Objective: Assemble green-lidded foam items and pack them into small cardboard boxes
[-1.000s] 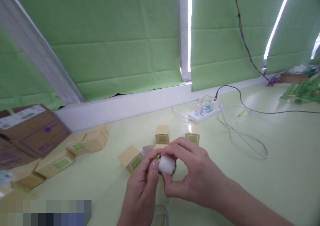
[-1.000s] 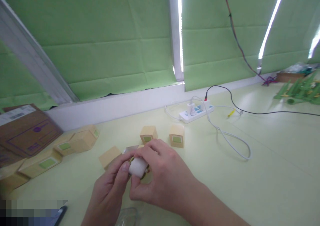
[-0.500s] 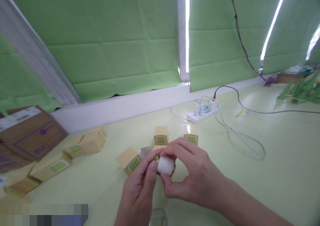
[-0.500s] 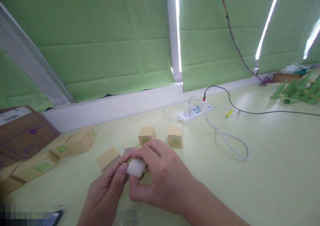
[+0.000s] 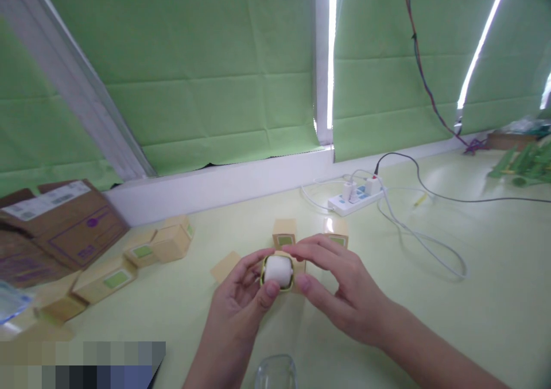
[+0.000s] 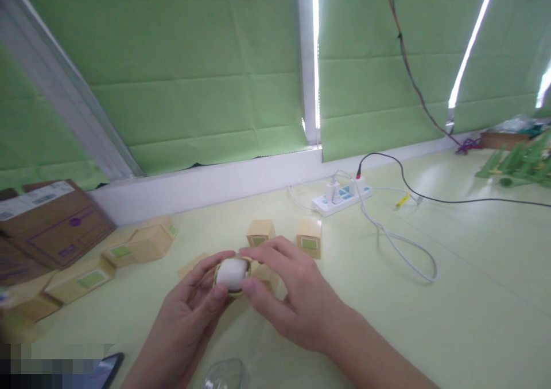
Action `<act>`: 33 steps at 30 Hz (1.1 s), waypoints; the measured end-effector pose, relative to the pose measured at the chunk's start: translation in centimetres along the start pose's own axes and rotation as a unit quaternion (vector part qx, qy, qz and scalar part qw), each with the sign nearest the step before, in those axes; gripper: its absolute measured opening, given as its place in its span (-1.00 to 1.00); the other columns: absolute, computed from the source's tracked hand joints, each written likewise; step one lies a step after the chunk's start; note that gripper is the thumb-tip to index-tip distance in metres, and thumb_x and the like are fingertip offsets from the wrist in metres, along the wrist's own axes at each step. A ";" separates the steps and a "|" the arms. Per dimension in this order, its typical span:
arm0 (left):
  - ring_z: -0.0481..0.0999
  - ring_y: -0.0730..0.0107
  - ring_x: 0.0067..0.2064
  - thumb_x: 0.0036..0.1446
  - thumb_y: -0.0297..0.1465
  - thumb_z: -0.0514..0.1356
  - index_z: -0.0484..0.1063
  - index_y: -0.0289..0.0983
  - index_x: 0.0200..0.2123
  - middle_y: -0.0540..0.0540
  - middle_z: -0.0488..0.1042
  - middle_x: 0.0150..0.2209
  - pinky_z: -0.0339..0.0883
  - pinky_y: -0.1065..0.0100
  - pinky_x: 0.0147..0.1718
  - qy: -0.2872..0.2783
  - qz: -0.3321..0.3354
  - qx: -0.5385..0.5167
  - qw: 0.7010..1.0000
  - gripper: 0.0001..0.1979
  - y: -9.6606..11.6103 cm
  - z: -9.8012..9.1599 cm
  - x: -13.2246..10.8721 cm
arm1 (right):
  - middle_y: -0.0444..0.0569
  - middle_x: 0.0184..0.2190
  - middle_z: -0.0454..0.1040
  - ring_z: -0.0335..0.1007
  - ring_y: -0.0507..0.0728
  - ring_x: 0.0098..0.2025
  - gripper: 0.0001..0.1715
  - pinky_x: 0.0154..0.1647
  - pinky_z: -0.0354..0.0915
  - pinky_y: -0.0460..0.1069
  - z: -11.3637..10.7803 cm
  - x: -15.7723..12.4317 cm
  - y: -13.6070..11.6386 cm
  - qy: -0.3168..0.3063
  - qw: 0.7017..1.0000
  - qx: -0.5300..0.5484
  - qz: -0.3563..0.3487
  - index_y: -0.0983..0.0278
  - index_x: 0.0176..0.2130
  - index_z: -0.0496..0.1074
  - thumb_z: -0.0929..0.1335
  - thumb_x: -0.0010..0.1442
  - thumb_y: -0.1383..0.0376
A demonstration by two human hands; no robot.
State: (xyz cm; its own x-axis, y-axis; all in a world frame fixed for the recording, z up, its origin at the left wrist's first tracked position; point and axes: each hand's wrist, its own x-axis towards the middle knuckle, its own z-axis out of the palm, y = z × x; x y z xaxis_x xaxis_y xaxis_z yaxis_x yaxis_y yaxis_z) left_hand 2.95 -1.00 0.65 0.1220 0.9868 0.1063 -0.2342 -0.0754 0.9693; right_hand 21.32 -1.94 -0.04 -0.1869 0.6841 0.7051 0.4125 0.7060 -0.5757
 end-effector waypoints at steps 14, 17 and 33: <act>0.65 0.37 -0.21 0.10 -0.38 0.40 0.43 -0.24 0.12 -0.12 0.66 -0.13 0.51 0.39 -0.17 0.059 0.009 -0.130 0.990 -0.50 1.5 -1.4 0.4 | -0.02 -0.29 0.54 0.49 0.16 -0.21 -0.96 -0.18 0.43 0.03 0.2 -0.2 -1.2 -0.114 0.992 -0.029 -0.044 0.23 -0.28 0.52 0.44 0.20 0.30; 0.64 0.41 -0.26 0.09 -0.36 0.40 0.44 -0.26 0.09 -0.10 0.65 -0.18 0.51 0.41 -0.23 0.069 0.013 -0.123 0.990 -0.52 1.3 -1.4 0.4 | -0.06 -0.24 0.60 0.56 0.15 -0.29 -0.59 -0.32 0.45 -0.04 0.8 -0.4 -2.3 -0.257 0.966 -0.017 -0.030 0.19 -0.12 0.54 0.56 -0.02 0.28; 0.53 0.39 -0.28 0.15 -0.15 0.33 0.52 -0.25 -0.13 -0.02 0.60 -0.31 0.41 0.41 -0.27 0.058 0.004 -0.009 0.998 -0.67 1.1 -0.7 0.3 | 0.00 -0.02 0.48 0.49 0.14 -0.07 -0.28 -0.22 0.56 -0.03 0.4 -0.4 -0.5 -0.113 0.984 0.086 0.106 0.16 0.18 0.30 0.46 0.05 0.44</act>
State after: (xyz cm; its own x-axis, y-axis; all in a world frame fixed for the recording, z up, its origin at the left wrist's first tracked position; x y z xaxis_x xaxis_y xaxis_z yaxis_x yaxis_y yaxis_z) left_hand 2.08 -0.69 1.55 0.0082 0.9962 0.0867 -0.2523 -0.0818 0.9642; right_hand 20.82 -2.47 -0.21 -0.3139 0.8291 0.4627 0.3099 0.5501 -0.7754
